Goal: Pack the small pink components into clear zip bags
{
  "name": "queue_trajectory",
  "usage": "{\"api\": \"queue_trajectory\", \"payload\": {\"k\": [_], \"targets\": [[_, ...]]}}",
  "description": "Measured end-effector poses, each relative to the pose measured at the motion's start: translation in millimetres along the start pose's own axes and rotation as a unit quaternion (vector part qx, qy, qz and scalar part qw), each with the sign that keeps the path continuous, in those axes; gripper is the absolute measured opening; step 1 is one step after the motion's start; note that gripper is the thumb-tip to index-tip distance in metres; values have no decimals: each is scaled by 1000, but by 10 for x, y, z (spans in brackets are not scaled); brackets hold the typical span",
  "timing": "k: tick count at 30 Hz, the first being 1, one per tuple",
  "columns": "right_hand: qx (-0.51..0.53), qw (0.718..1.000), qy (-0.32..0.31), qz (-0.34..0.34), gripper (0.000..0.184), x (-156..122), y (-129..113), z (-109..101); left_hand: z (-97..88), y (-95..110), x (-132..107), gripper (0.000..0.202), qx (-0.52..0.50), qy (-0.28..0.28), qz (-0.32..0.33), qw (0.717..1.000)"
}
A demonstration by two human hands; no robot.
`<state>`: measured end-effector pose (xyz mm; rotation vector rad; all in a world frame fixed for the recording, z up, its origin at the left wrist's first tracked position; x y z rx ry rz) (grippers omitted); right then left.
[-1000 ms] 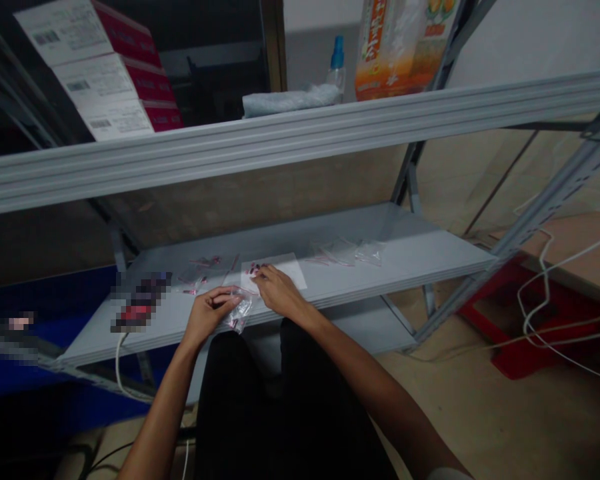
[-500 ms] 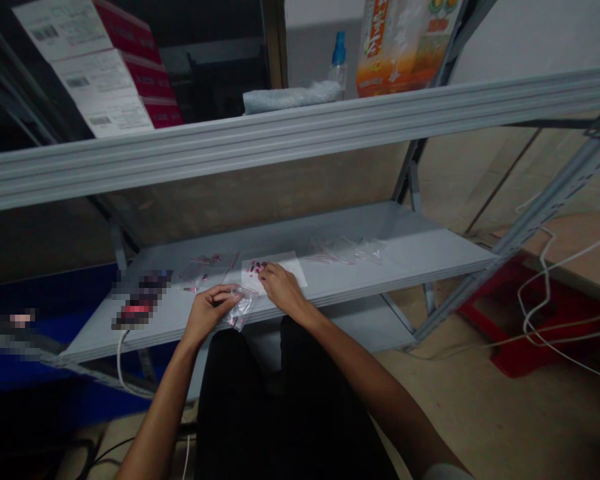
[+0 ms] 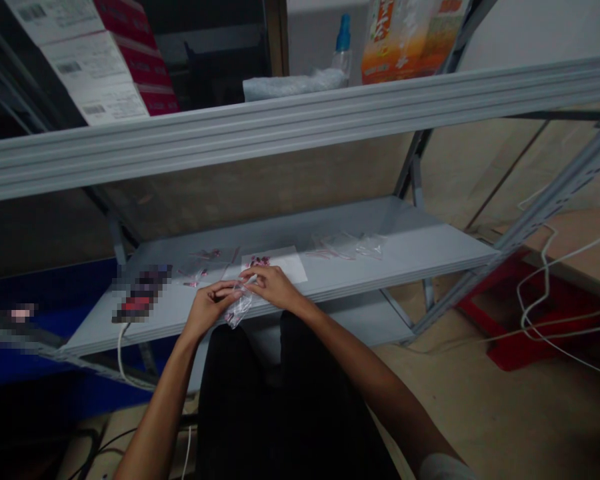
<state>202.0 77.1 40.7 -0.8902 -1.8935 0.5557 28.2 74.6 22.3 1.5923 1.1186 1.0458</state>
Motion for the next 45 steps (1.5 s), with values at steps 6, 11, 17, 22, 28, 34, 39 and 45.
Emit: {"api": "queue_trajectory", "payload": {"k": [6,11,17,22,28,34,39,45], "targets": [[-188,982,31,6,22,-30,204,-97,-32,-4,1,42,-9,27,-7,1000],[-236,972,-3,6,18,-42,300,-33,-35,-7,1,41,1,30,-2,1000],[-254,967,8,-2,29,-43,217,-42,-36,1,-1,41,2,30,0,1000],[-264,964,-12,-8,20,-41,230,-8,-36,25,-10,44,5,31,-2,999],[-277,961,6,-19,34,-43,141,-39,-48,43,-19,43,12,44,3,999],[-313,948,-29,-56,25,-29,61,11,-47,8,-7,43,15,37,4,999],[-320,942,-42,-89,29,-22,36,40,-42,-16,1,41,8,33,9,999],[-307,947,-36,-83,29,-30,49,33,-42,-17,-1,40,4,30,7,1000]]}}
Point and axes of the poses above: each hand's wrist, its own x-axis towards the middle knuckle, its own z-axis out of the palm, y = z × x, the point moved 6 cm from there along x, towards the middle knuckle, and after that the axes turned 2 degrees about y, right-handed, at the moved point
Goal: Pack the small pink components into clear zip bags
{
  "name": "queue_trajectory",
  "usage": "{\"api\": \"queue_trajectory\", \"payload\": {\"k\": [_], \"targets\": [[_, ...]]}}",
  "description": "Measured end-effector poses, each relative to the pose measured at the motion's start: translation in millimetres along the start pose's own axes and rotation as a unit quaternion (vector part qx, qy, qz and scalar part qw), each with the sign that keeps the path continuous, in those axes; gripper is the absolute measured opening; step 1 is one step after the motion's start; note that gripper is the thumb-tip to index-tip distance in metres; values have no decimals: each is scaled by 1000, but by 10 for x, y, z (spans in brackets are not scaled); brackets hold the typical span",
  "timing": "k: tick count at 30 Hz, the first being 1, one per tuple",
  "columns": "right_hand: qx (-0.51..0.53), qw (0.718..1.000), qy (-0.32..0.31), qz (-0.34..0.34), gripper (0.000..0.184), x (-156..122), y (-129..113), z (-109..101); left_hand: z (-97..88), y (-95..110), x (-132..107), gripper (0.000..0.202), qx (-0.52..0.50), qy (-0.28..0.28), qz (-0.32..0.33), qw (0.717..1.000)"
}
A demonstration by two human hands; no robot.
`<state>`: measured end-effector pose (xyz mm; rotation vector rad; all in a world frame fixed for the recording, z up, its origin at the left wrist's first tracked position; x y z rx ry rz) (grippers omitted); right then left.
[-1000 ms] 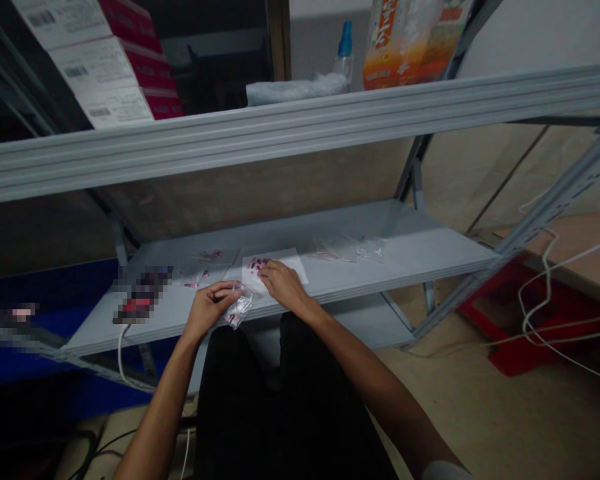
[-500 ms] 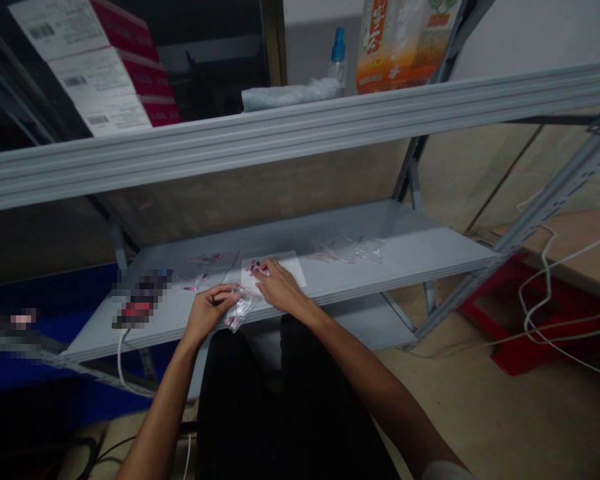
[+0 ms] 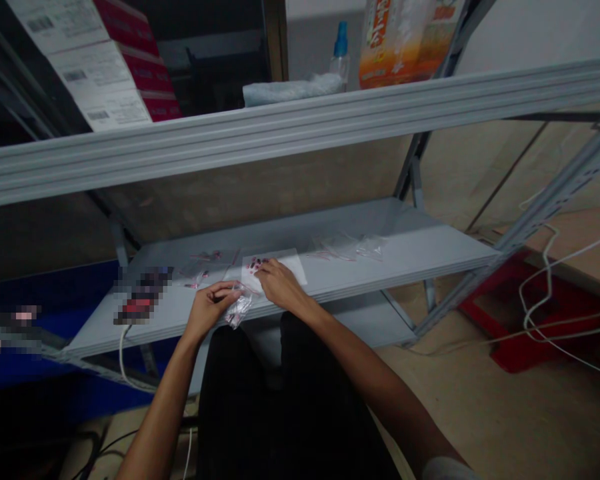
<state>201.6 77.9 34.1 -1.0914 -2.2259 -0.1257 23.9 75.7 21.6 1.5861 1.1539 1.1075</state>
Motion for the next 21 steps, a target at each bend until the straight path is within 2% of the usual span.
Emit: {"api": "queue_trajectory", "payload": {"k": [4,8,11,17,21], "targets": [[4,1000,14,4,36,-6,2,-27,-4,0,5,41,-7,2,2,1000],[-6,999,-24,-44,45,-7,-58,21,-3,-7,5,41,-11,-1,0,1000],[3,997,-29,-66,42,-9,-69,41,-1,-8,2,41,-12,-4,2,1000],[34,997,24,-64,32,-8,-53,-22,3,15,-3,40,-6,4,-3,1000],[26,997,36,-66,26,-5,-60,-30,1,40,-11,39,-2,8,-4,1000]]}}
Point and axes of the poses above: each hand's wrist, its own x-axis towards the middle knuckle, its own z-axis out of the palm, y = z × x, the point moved 6 cm from there along x, towards the middle knuckle, and after that the axes turned 2 degrees about y, right-handed, at the moved point
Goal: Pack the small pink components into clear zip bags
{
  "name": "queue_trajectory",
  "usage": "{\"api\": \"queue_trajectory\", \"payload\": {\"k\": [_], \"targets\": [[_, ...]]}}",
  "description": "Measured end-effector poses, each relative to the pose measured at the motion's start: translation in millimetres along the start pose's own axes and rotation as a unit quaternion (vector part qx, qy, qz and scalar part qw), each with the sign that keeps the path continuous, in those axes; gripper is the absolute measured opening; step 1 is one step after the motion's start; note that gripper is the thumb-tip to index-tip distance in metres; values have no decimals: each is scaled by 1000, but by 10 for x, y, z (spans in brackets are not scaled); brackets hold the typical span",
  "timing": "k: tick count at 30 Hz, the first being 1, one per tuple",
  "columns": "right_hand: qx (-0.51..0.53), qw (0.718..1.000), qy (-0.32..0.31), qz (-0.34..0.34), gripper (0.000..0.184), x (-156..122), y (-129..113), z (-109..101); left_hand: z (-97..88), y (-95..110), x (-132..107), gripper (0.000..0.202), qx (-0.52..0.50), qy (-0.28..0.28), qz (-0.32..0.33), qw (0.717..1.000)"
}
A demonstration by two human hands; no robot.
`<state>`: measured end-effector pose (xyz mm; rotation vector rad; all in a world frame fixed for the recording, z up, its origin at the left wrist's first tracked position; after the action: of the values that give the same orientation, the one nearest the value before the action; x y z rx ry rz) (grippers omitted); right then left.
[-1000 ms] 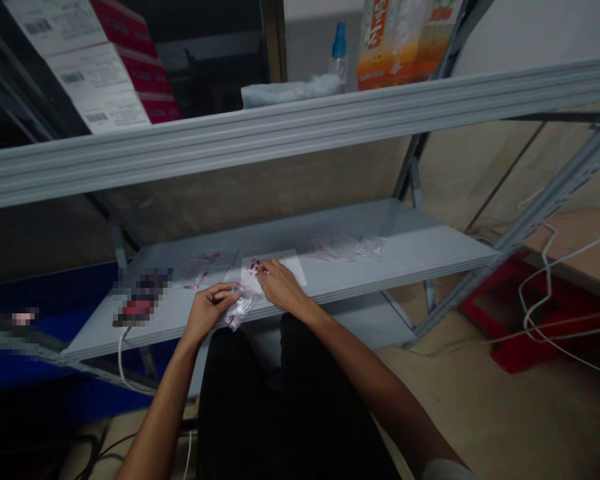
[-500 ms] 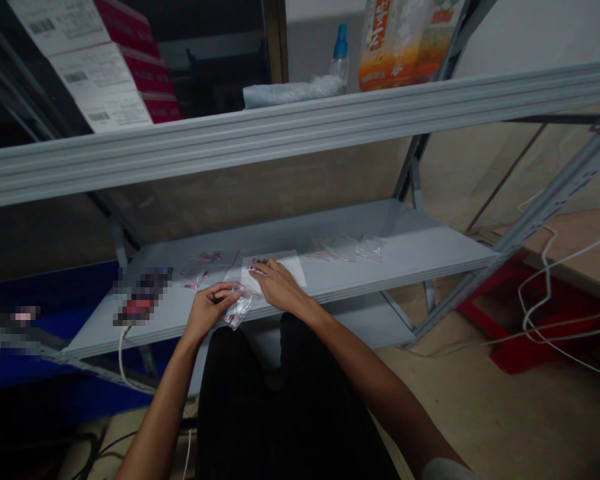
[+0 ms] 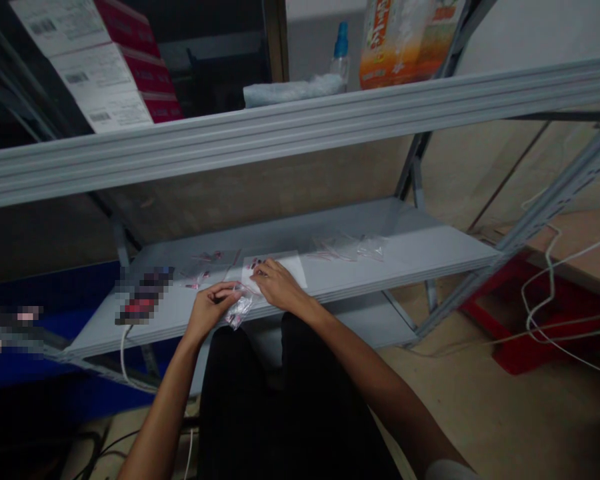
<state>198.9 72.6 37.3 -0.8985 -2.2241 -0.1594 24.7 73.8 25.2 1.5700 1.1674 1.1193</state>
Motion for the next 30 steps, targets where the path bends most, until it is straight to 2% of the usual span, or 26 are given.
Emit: {"api": "queue_trajectory", "payload": {"k": [8,11,14,18,23,26,28,30], "targets": [[24,1000,-14,16,22,-13,39,54,3,-25,3,40,-8,-6,-2,1000],[44,998,-2,35,21,-13,72,39,1,-25,3,41,-7,-6,-4,1000],[118,990,31,74,19,0,106,-49,-4,-11,0,40,-6,-3,-2,1000],[249,959,41,131,32,14,94,-127,1,10,-3,40,-7,-8,0,1000],[312,943,12,117,48,26,6,-68,16,30,3,42,-8,-17,0,1000],[289,946,50,136,48,9,105,-82,15,28,17,42,1,-6,4,1000],[219,961,68,153,41,-20,203,-98,0,20,30,43,-1,16,9,1000],[133,976,58,162,33,-52,287,-77,-30,3,43,45,-12,46,12,999]]}}
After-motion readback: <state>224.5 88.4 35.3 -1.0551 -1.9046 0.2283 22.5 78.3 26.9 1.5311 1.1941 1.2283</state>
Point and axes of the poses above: each hand's wrist, its own x-axis towards the middle knuckle, its own z-axis out of the palm, y = z × x, the point moved 6 cm from there along x, towards the middle knuckle, and after that the axes turned 2 degrees about y, right-handed, at the moved point
